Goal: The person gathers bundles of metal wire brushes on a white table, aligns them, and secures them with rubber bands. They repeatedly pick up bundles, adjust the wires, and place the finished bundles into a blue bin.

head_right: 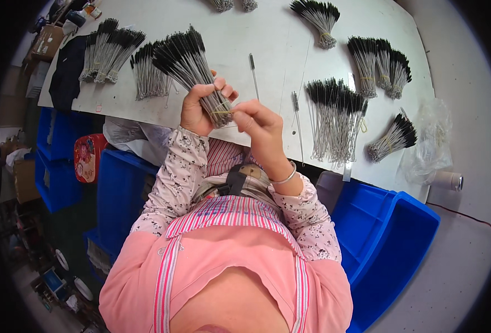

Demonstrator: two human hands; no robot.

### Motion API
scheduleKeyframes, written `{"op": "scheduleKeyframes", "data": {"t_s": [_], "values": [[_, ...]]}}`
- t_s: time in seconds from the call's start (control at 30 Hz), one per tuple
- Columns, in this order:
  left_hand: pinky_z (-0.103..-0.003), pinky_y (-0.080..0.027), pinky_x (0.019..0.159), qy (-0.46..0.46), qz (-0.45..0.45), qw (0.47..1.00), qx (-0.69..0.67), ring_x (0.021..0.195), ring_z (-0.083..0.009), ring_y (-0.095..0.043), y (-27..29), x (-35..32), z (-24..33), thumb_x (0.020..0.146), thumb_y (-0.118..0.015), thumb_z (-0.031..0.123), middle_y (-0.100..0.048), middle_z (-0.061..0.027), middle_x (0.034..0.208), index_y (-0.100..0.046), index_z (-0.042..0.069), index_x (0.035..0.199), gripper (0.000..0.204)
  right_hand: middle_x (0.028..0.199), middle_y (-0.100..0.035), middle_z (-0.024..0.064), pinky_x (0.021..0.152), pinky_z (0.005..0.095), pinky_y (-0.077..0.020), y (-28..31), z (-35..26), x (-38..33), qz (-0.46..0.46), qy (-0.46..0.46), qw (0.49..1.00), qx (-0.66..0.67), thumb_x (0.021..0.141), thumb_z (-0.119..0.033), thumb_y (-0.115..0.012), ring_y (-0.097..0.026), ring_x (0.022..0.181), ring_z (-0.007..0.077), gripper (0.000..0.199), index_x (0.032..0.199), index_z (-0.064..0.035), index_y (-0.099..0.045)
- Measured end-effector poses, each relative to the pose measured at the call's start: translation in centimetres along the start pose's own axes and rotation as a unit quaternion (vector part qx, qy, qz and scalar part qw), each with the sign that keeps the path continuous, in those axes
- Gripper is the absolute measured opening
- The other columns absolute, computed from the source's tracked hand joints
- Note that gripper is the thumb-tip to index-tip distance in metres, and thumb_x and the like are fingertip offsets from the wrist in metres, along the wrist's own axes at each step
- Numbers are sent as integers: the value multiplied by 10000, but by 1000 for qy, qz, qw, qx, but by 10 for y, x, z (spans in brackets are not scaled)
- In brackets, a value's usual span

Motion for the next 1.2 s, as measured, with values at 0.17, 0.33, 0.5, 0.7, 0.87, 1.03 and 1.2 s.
{"op": "scheduleKeyframes", "data": {"t_s": [0.17,0.33,0.5,0.7,0.87,1.03,1.2], "values": [[-400,-477,823,-33,122,991,40,788,-197,-557,14,2,17,793,-585,62,-547,-59,805,-491,67,950,183,663,-527,5,636,259,-386,-54,-49,-45,-124,381,780,-480,756,-71,-697,-505,722,144,95,846,-68,-664],[-313,-485,689,-64,165,984,-7,734,-188,-562,30,-4,15,752,-617,66,-564,-62,787,-536,39,868,143,633,-518,-28,548,218,-344,26,55,-14,131,-110,985,-17,832,-88,-632,-445,564,66,91,842,1,-644],[-302,-467,695,-281,267,901,197,744,-168,-558,32,-25,46,712,-624,-2,-569,-52,823,-538,40,852,169,605,-487,-69,463,198,-271,16,58,-19,130,-132,982,-38,825,-135,-683,-364,523,6,197,941,23,-659],[-315,-450,726,-266,204,902,273,751,-166,-538,13,-27,55,714,-603,-11,-551,-39,833,-508,53,957,269,585,-477,-67,469,209,-275,9,54,-13,83,-101,972,-196,807,-147,-699,-360,534,10,197,880,33,-668],[-375,-392,853,-106,9,992,-61,764,-153,-493,-11,-21,45,731,-578,35,-507,-15,813,-483,68,1076,360,572,-479,-33,524,217,-359,54,97,-13,190,-255,948,24,786,-139,-684,-441,545,68,157,751,12,-662],[-385,-371,877,-101,-49,992,-62,760,-147,-473,-6,-20,70,747,-575,76,-481,-3,796,-486,78,1107,370,674,-548,68,607,354,-439,20,36,-7,43,154,885,-438,762,-196,-716,-545,676,248,134,747,-70,-673],[-386,-396,848,-5,16,999,-29,744,-155,-477,21,-30,40,749,-574,63,-481,-21,779,-480,73,1128,391,748,-610,104,603,390,-459,45,39,39,100,34,850,-516,797,-223,-674,-598,695,299,138,798,-88,-702]]}}
Point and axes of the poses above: each hand's wrist, its own x-axis towards the middle knuckle, its own y-axis out of the back of the hand, z = x × y, the point moved 9 cm from there along x, towards the middle knuckle
